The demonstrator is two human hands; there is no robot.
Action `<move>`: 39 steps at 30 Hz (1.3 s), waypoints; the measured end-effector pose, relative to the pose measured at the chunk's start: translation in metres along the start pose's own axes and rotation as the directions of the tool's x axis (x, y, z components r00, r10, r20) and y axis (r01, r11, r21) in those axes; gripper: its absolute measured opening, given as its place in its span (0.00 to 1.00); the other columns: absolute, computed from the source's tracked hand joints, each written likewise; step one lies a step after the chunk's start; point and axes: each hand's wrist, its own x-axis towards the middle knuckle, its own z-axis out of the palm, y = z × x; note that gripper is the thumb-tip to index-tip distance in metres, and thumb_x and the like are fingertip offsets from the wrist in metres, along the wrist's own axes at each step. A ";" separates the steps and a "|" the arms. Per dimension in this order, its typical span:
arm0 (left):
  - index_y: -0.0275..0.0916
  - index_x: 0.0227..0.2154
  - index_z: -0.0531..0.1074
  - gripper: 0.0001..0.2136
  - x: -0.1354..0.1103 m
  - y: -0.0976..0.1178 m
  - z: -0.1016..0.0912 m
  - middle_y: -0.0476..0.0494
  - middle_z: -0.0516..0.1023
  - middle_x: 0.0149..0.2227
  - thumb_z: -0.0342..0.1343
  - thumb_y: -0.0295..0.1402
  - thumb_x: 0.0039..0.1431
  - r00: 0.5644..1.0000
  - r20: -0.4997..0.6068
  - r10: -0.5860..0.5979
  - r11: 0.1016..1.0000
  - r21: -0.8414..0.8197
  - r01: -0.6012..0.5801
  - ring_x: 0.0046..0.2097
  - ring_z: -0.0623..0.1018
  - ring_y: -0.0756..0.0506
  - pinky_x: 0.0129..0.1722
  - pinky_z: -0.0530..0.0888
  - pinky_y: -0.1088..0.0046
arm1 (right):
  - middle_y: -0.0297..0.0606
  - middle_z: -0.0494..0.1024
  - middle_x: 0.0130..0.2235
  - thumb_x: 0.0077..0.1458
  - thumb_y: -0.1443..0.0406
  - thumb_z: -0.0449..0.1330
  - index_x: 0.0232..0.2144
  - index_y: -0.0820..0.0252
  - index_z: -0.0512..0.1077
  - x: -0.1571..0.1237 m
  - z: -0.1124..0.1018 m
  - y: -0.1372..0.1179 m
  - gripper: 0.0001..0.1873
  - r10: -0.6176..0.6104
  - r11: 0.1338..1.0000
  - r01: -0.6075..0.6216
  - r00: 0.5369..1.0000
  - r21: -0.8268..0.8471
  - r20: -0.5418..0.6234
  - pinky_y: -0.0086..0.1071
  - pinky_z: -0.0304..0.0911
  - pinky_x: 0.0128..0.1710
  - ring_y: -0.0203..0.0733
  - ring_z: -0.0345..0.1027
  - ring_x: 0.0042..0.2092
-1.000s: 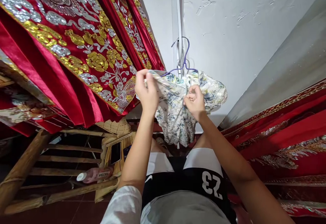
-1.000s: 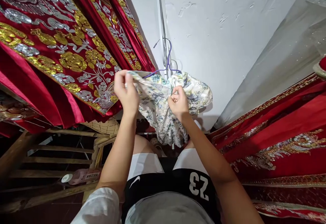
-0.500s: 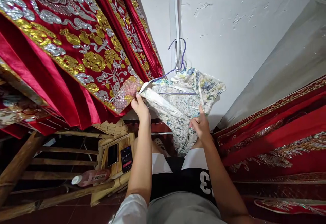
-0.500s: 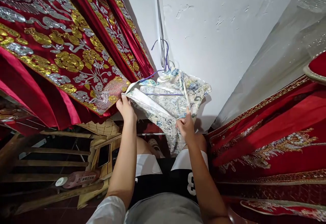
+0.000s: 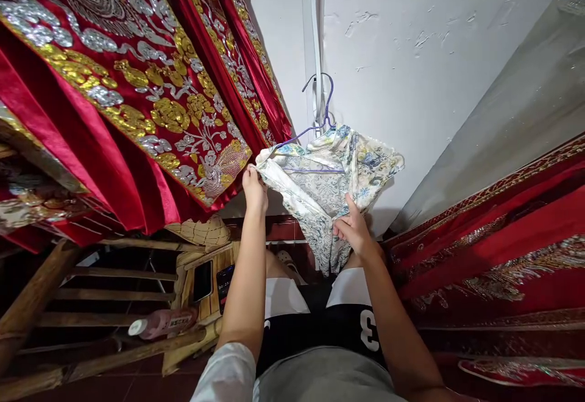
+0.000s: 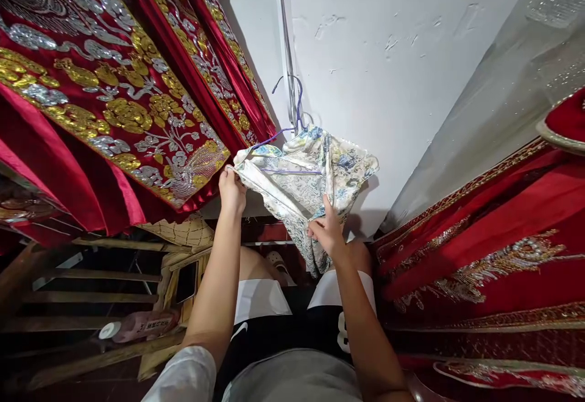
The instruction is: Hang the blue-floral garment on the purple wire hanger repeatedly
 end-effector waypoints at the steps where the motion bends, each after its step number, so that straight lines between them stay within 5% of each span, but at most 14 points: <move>1: 0.37 0.35 0.73 0.03 -0.003 -0.002 0.001 0.46 0.81 0.35 0.60 0.31 0.63 0.999 -0.043 -0.018 0.999 -0.040 0.016 0.40 0.82 0.50 0.46 0.77 0.76 | 0.27 0.72 0.21 0.50 0.64 0.60 0.75 0.66 0.40 -0.002 0.000 0.001 0.55 -0.002 1.000 0.002 1.000 -0.008 0.016 0.33 0.56 0.25 0.39 0.59 0.23; 7: 0.35 0.31 0.73 0.02 -0.026 -0.004 0.006 0.43 0.80 0.32 0.58 0.27 0.57 0.993 -0.064 -0.101 0.988 -0.121 0.093 0.39 0.81 0.46 0.47 0.77 0.69 | 0.31 0.70 0.22 0.56 0.63 0.59 0.75 0.60 0.44 -0.020 -0.004 -0.007 0.48 -0.076 0.997 0.077 0.996 -0.023 0.042 0.38 0.57 0.27 0.44 0.60 0.25; 10: 0.37 0.31 0.70 0.08 -0.042 0.005 0.007 0.46 0.76 0.32 0.59 0.36 0.59 0.988 -0.129 0.081 0.997 0.031 -0.077 0.38 0.79 0.46 0.46 0.76 0.68 | 0.31 0.70 0.22 0.56 0.63 0.60 0.74 0.62 0.46 -0.031 -0.005 -0.013 0.49 -0.070 0.997 0.070 0.997 -0.023 0.016 0.37 0.58 0.27 0.44 0.61 0.26; 13: 0.40 0.32 0.64 0.14 -0.058 0.022 0.008 0.49 0.72 0.34 0.56 0.45 0.64 0.841 -0.186 0.508 0.833 0.353 -0.426 0.41 0.75 0.48 0.48 0.74 0.70 | 0.30 0.70 0.21 0.55 0.63 0.60 0.75 0.62 0.46 -0.037 -0.006 -0.015 0.49 -0.053 0.998 0.053 0.999 -0.025 0.010 0.36 0.58 0.26 0.42 0.59 0.25; 15: 0.41 0.35 0.64 0.13 -0.067 0.032 0.011 0.48 0.71 0.37 0.54 0.45 0.66 0.737 -0.146 0.660 0.708 0.449 -0.545 0.44 0.75 0.47 0.51 0.72 0.71 | 0.28 0.69 0.21 0.55 0.64 0.60 0.75 0.61 0.44 -0.039 -0.006 -0.013 0.50 -0.046 0.999 0.046 0.999 -0.017 0.007 0.34 0.57 0.26 0.41 0.58 0.24; 16: 0.41 0.35 0.64 0.12 -0.070 0.036 0.013 0.48 0.70 0.37 0.53 0.45 0.67 0.727 -0.138 0.673 0.701 0.433 -0.567 0.44 0.75 0.47 0.51 0.72 0.71 | 0.28 0.69 0.21 0.54 0.64 0.60 0.75 0.60 0.44 -0.039 -0.006 -0.012 0.51 -0.041 0.999 0.041 0.999 -0.007 0.005 0.34 0.56 0.26 0.40 0.59 0.25; 19: 0.41 0.34 0.65 0.11 -0.075 0.042 0.017 0.50 0.69 0.33 0.54 0.42 0.65 0.848 -0.151 0.509 0.853 0.219 -0.473 0.40 0.76 0.47 0.48 0.75 0.71 | 0.28 0.69 0.22 0.55 0.64 0.60 0.75 0.58 0.44 -0.039 -0.004 -0.009 0.50 -0.038 0.999 0.038 0.999 0.026 0.017 0.34 0.58 0.26 0.41 0.61 0.25; 21: 0.41 0.32 0.67 0.11 -0.079 0.042 0.017 0.49 0.71 0.31 0.56 0.43 0.62 0.958 -0.080 0.276 0.959 0.082 -0.270 0.40 0.77 0.46 0.47 0.77 0.69 | 0.28 0.69 0.22 0.56 0.64 0.60 0.76 0.56 0.41 -0.038 -0.002 -0.008 0.51 -0.053 0.998 0.051 0.997 0.040 0.055 0.34 0.59 0.27 0.40 0.62 0.25; 23: 0.41 0.33 0.70 0.12 -0.084 0.040 0.014 0.45 0.75 0.32 0.58 0.45 0.59 0.997 0.051 0.062 0.996 0.065 -0.065 0.43 0.79 0.41 0.48 0.78 0.64 | 0.27 0.69 0.22 0.57 0.63 0.59 0.76 0.57 0.37 -0.037 0.002 -0.008 0.52 -0.071 0.996 0.066 0.993 0.056 0.097 0.34 0.59 0.27 0.40 0.62 0.24; 28: 0.44 0.34 0.74 0.15 -0.094 0.021 0.011 0.41 0.78 0.32 0.58 0.50 0.57 0.966 0.209 -0.155 0.978 0.168 0.120 0.44 0.80 0.37 0.45 0.78 0.59 | 0.25 0.68 0.21 0.55 0.64 0.59 0.76 0.58 0.40 -0.039 0.004 -0.012 0.52 -0.066 0.996 0.063 0.997 0.066 0.046 0.33 0.59 0.26 0.39 0.61 0.24; 32: 0.41 0.35 0.73 0.12 -0.101 -0.004 0.004 0.46 0.78 0.33 0.60 0.44 0.56 0.995 0.097 0.028 0.965 0.256 -0.052 0.39 0.77 0.45 0.43 0.74 0.67 | 0.23 0.64 0.19 0.51 0.65 0.59 0.75 0.63 0.47 -0.040 0.000 -0.009 0.51 -0.026 0.996 0.034 0.994 0.078 -0.103 0.31 0.56 0.26 0.37 0.57 0.23; 34: 0.39 0.32 0.74 0.09 -0.107 -0.015 -0.002 0.49 0.77 0.32 0.64 0.37 0.53 0.988 0.139 0.065 0.935 0.338 -0.109 0.36 0.74 0.48 0.40 0.71 0.72 | 0.24 0.65 0.18 0.49 0.64 0.59 0.74 0.66 0.51 -0.038 -0.003 -0.003 0.50 0.003 0.997 0.006 0.993 0.074 -0.117 0.31 0.55 0.25 0.37 0.56 0.23; 39: 0.38 0.29 0.71 0.14 -0.135 -0.031 -0.004 0.54 0.67 0.24 0.63 0.44 0.58 0.918 0.345 -0.194 0.899 0.438 0.025 0.26 0.64 0.52 0.28 0.62 0.76 | 0.26 0.69 0.18 0.45 0.62 0.61 0.70 0.71 0.55 -0.031 -0.009 0.026 0.51 0.157 0.988 -0.157 0.987 -0.008 -0.022 0.30 0.53 0.22 0.39 0.57 0.22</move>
